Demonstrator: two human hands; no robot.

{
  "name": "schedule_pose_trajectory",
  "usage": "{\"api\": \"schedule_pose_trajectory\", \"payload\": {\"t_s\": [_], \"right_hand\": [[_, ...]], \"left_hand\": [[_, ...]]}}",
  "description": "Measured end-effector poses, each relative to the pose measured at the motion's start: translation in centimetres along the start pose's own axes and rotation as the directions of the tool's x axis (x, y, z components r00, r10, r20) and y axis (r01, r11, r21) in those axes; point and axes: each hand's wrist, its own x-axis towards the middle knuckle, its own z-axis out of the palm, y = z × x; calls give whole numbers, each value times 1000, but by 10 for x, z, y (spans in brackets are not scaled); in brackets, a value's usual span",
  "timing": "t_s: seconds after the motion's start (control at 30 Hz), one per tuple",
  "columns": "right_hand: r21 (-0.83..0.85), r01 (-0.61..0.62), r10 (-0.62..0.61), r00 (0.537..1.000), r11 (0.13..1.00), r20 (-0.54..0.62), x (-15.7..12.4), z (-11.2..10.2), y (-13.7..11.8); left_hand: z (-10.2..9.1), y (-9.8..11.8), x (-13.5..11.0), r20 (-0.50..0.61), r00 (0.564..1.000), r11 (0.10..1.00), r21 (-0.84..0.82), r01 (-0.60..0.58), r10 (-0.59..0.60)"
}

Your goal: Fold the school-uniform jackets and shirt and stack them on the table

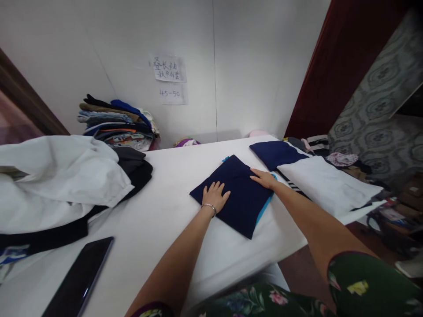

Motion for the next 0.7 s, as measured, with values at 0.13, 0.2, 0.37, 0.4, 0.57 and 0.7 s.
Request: {"api": "schedule_pose_trajectory", "payload": {"t_s": [0.13, 0.2, 0.37, 0.4, 0.57, 0.7], "right_hand": [[-34, -166, 168, 985, 986, 45, -5, -10, 2], [-15, -261, 262, 965, 965, 30, -11, -12, 6], [32, -297, 297, 955, 954, 11, -22, -15, 8], [38, -305, 305, 952, 951, 14, -22, -16, 7], [77, -357, 354, 934, 931, 51, -16, -23, 5], [125, -367, 362, 930, 922, 63, -9, -27, 8]], "left_hand": [[1, -2, 0, 10, 1000, 999, -47, 4, -3], [2, -2, 1, 13, 1000, 997, -71, 8, -7], [-6, -4, 2, 35, 999, 985, -174, 8, -2], [-8, -5, 1, 16, 1000, 978, -207, 9, -6], [-12, -23, -24, -294, 923, 924, -357, 134, -248], [-2, -37, -45, -300, 831, 762, -614, 208, -468]]}}
